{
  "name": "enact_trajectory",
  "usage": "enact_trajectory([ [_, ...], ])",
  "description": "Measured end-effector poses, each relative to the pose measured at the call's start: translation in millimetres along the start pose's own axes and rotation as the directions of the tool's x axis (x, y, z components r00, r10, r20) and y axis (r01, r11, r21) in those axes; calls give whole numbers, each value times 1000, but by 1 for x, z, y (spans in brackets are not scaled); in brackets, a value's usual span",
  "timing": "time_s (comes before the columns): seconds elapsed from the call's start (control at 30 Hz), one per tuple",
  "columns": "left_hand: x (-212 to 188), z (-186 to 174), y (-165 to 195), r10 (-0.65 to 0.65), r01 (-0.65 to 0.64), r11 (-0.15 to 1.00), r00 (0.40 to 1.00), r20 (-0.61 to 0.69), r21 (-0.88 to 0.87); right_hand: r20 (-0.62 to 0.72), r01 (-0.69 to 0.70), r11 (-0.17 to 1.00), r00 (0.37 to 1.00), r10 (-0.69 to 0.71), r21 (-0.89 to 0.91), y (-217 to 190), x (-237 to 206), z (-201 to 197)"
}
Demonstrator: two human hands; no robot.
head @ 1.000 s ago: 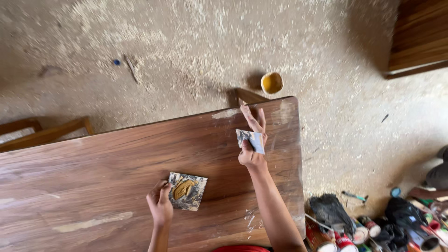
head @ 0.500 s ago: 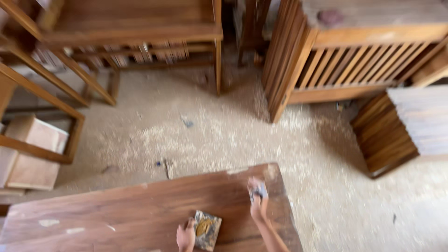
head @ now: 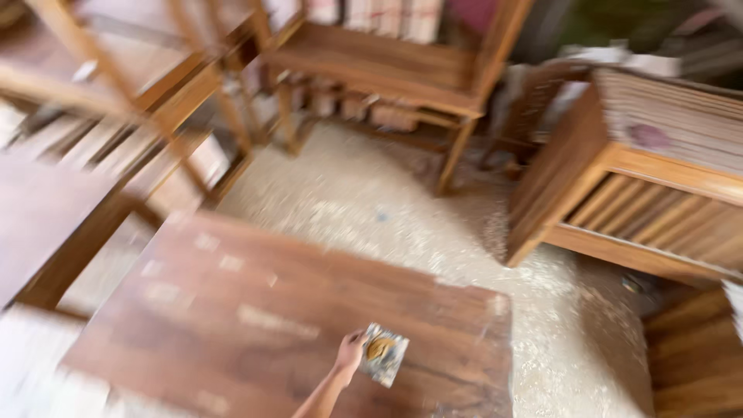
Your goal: The person applies wood filler to a wooden table using a putty knife, spreading it into surface imperfections and smoothing it across the tabletop. The person works on the table edges and top surface, occasionally wiping excess filler with their hand.
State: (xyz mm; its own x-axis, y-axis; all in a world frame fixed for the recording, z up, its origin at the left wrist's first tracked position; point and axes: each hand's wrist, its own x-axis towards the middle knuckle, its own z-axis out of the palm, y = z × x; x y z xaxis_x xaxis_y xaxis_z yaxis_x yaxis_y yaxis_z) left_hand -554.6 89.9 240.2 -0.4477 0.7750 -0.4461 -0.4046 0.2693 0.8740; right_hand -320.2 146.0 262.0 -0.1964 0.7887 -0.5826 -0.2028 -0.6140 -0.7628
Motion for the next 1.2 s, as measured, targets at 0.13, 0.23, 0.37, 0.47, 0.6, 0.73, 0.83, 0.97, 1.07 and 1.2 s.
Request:
enact_trajectory([
  [0.13, -56, -27, -32, -288, 303, 901, 953, 95, -310, 25, -138, 987, 990, 140, -83, 31, -32, -14],
  [0.23, -90, -46, -51, -278, 329, 776, 944, 177, -539, 43, -190, 972, 979, 198, -137, 36, -36, -8],
  [0.37, -126, -69, -68, -97, 230, 706, 968, 231, -669, 118, -218, 958, 963, 242, -187, 40, -46, 3],
  [0.47, -143, -82, -64, -137, 226, 664, 974, 182, -712, 205, -233, 953, 940, 272, -196, 51, -57, 17],
  [0.6, -163, -103, -42, -76, 171, 649, 984, 161, -741, 251, -251, 934, 916, 314, -252, 71, -70, 39],
  [0.73, -185, -132, -10, -17, 128, 618, 989, 150, -776, 295, -222, 932, 905, 306, -286, 91, -77, 72],
  [0.83, -201, -151, 16, -67, 177, 605, 983, 172, -776, 348, -212, 944, 890, 294, -254, 100, -86, 83],
  [0.97, -219, -169, 44, -196, 298, 652, 954, 224, -697, 347, -173, 949, 901, 260, -262, 99, -105, 85],
  [1.07, -230, -174, 50, -177, 310, 659, 950, 258, -686, 342, -166, 961, 910, 236, -223, 95, -122, 79],
  [1.2, -245, -169, 37, -155, 320, 663, 943, 294, -677, 298, -154, 935, 921, 253, -318, 96, -145, 63],
])
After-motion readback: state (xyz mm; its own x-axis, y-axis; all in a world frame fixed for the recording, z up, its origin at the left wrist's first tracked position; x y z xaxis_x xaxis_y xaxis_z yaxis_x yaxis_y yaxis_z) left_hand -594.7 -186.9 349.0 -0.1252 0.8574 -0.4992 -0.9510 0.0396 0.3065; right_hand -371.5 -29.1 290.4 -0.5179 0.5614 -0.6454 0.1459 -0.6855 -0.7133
